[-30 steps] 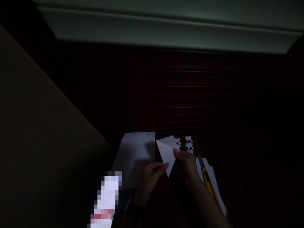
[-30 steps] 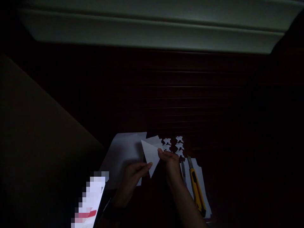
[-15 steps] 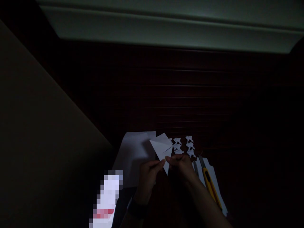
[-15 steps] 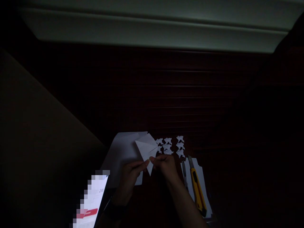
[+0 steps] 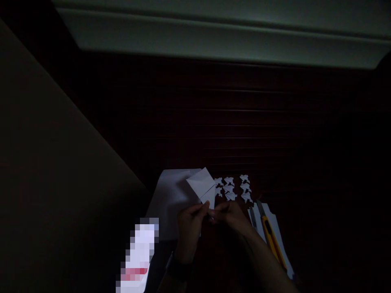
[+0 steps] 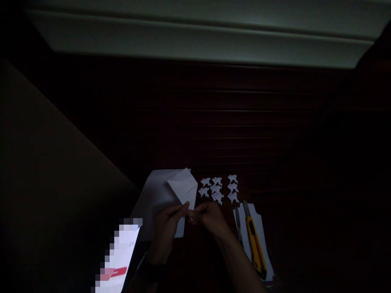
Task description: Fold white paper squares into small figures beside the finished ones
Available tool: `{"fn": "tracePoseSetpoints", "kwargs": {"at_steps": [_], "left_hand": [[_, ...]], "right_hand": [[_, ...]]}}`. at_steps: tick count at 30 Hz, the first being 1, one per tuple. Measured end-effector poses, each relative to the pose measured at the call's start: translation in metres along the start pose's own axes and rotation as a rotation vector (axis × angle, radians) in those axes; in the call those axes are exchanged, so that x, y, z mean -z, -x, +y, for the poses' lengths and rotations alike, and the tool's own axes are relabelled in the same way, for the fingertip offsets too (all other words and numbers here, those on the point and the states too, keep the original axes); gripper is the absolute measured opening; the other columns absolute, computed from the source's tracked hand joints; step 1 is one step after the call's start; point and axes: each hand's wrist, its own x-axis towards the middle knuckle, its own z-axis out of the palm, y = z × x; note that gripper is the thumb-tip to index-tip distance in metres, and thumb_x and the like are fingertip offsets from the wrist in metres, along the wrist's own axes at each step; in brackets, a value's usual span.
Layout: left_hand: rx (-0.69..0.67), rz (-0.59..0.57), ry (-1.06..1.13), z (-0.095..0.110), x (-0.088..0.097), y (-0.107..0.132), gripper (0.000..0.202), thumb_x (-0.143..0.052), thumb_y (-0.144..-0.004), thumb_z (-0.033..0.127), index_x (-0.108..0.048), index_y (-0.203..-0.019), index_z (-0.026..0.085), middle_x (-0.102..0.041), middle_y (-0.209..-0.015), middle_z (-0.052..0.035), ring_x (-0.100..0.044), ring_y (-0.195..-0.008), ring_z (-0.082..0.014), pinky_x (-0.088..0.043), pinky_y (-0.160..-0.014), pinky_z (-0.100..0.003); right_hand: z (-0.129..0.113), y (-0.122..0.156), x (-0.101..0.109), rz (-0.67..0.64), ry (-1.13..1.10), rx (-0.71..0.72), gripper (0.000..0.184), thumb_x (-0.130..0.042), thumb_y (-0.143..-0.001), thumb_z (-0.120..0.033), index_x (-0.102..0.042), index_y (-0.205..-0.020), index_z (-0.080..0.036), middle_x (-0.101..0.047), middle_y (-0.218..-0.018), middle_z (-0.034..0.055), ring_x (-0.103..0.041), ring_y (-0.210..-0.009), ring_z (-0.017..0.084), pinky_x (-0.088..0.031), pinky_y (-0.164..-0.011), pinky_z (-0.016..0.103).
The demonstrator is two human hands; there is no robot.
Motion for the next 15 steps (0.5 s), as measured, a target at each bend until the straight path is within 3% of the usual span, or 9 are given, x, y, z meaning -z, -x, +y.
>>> {"fn": "tracePoseSetpoints", "kwargs": {"at_steps": [11, 15], "left_hand": [[-0.024, 0.005, -0.035, 0.0004, -0.0032, 0.0051, 0.028, -0.058, -0.074, 0.039, -0.07, -0.069, 0.014, -0.065, -0.054, -0.0024, -0.058, -0.05, -0.0143, -0.041, -0.046, -0.021], [0.017, -0.003, 0.029, 0.0041, -0.0047, 0.005, 0.027, -0.06, -0.073, 0.038, -0.069, -0.069, 0.013, -0.066, -0.056, -0.003, -0.059, -0.051, -0.0145, -0.043, -0.048, -0.021]], "right_hand": [[-0.0073, 0.0019, -0.0022, -0.044, -0.046, -0.045, 0.033, -0.068, -0.065, -0.042, -0.065, -0.054, -0.01, -0.062, -0.049, 0.0043, -0.051, -0.044, 0.01, -0.038, -0.049, 0.022], [-0.0033, 0.0007, -0.0031, -0.01, -0.021, 0.011, 0.032, -0.068, -0.064, -0.041, -0.065, -0.056, -0.011, -0.063, -0.053, 0.005, -0.054, -0.048, 0.011, -0.04, -0.053, 0.023]]}}
